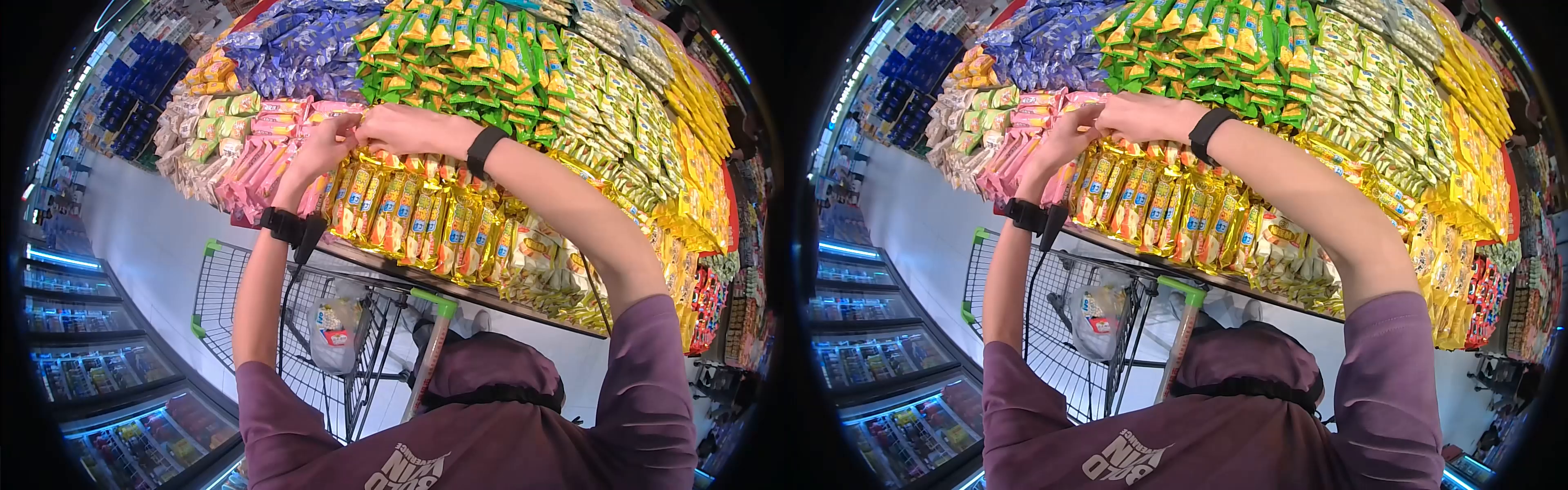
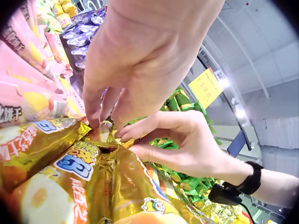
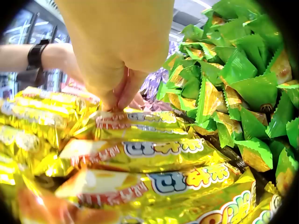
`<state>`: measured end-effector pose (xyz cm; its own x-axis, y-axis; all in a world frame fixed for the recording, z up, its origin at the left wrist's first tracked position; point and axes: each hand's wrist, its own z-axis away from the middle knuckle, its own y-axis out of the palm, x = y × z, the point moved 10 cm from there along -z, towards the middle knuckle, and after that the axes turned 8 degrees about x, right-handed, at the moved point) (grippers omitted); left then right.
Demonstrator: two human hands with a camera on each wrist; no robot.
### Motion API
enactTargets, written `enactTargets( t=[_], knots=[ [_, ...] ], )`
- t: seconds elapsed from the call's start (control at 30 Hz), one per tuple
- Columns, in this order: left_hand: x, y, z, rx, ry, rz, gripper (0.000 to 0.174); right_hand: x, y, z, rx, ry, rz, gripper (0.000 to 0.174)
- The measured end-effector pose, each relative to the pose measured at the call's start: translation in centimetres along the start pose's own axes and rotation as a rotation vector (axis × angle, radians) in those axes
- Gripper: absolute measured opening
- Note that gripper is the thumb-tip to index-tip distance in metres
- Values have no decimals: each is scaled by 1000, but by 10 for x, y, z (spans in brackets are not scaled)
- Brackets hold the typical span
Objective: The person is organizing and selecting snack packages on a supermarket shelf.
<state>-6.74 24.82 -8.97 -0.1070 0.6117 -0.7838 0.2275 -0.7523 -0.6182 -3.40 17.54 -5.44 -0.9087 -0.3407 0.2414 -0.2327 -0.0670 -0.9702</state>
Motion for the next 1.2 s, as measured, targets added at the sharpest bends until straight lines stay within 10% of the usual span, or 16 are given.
enactTargets(
  t=[0.3, 0.33, 1.2],
  knots=[
    [7, 9, -8, 52, -83, -160, 52, -20, -1, 20, 124, 178, 121, 32],
    [9, 9, -8, 54, -70, -143, 56, -8, -19, 27, -97, 63, 104, 16],
    [-117, 38, 32, -29, 172, -515, 24, -5, -52, 155, 158, 361, -101, 50]
  ],
)
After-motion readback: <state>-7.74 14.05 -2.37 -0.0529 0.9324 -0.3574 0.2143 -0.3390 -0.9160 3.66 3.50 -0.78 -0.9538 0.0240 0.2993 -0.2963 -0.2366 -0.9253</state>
